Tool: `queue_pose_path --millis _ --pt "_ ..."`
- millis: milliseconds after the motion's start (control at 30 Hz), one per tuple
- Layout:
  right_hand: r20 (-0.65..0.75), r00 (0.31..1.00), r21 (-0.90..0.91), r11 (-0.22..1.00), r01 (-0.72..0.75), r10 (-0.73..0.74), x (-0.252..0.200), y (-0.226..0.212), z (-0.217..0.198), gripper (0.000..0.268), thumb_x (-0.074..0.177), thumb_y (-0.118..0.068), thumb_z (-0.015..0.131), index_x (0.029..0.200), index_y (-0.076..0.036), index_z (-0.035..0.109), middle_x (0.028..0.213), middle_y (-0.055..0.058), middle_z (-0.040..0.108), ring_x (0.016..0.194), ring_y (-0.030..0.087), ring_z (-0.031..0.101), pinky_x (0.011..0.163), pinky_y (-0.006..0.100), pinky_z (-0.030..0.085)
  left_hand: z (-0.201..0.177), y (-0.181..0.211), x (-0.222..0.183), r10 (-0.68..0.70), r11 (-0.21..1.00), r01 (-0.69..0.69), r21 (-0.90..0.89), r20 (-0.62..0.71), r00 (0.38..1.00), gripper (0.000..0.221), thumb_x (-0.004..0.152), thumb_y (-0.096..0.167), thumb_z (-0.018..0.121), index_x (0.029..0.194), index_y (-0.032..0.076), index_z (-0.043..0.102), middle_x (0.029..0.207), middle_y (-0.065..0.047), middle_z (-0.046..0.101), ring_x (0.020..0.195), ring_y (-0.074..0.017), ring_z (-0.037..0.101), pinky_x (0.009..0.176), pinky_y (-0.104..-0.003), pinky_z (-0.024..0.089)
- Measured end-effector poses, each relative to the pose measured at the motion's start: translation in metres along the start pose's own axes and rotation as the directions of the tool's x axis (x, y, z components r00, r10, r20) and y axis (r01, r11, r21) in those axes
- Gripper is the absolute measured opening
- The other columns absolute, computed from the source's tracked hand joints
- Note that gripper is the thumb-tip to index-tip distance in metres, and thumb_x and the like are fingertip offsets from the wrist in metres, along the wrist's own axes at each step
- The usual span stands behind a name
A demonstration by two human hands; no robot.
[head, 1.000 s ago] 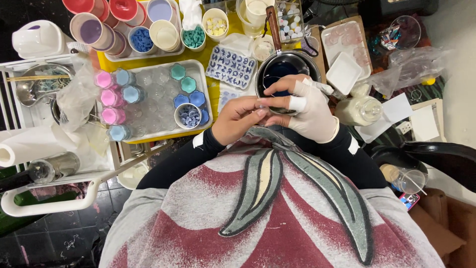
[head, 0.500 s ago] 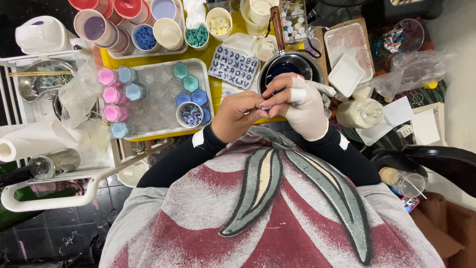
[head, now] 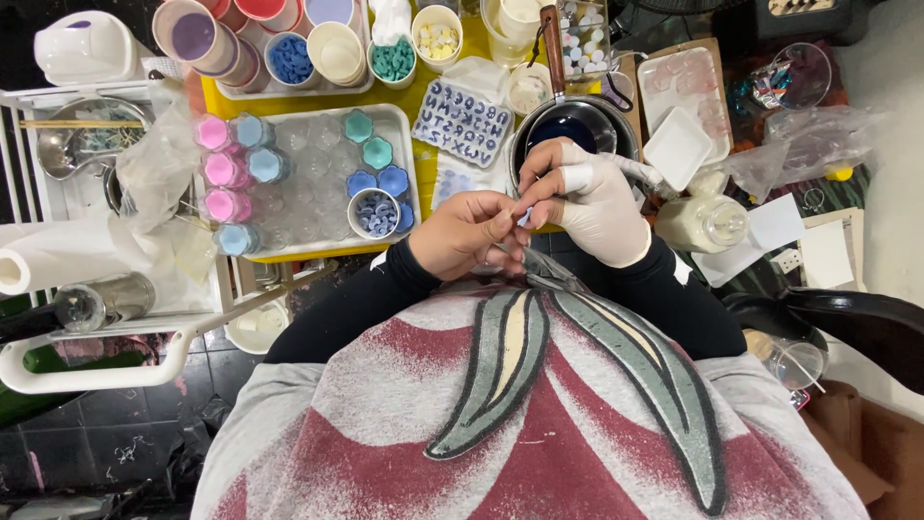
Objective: Using a pipette to fill an alphabet-shaped mold with colored liquid during a candle or resin crafting process.
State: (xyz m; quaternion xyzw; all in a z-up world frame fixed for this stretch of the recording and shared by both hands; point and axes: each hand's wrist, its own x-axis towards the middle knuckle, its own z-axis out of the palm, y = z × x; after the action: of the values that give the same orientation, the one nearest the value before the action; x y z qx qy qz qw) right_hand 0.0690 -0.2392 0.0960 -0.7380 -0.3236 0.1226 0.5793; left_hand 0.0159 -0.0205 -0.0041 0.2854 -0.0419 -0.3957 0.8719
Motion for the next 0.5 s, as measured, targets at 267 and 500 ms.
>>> queue_pose_path --millis 267,500 --pt "0.063 0.995 -0.078 0.993 0.083 -0.079 0.0048 -0.005 -0.0024 0.024 0.072 -0.022 0.086 0.092 -0.012 0.079 0.097 0.0 0.063 0.104 0.019 0.061 0.094 0.033 0.05 -0.0056 -0.0035 -0.0015 -0.009 1.0 0.009 0.003 -0.009 1.0 0.033 0.101 0.023 0.069 0.119 -0.005 0.065 0.105 -0.012 0.069 0.093 -0.0206 0.072 0.088 -0.042 0.064" --pt "0.085 0.995 -0.008 0.998 0.061 -0.06 -0.0011 -0.0032 0.0022 0.023 0.076 -0.018 0.085 0.097 -0.012 0.08 0.099 -0.001 0.058 0.104 0.018 0.058 0.094 0.032 0.049 -0.0029 -0.0021 -0.0025 -0.104 0.993 0.106 -0.046 0.051 0.993 0.031 0.1 0.019 0.07 0.116 -0.006 0.066 0.104 -0.013 0.071 0.093 -0.0243 0.074 0.086 -0.044 0.065"
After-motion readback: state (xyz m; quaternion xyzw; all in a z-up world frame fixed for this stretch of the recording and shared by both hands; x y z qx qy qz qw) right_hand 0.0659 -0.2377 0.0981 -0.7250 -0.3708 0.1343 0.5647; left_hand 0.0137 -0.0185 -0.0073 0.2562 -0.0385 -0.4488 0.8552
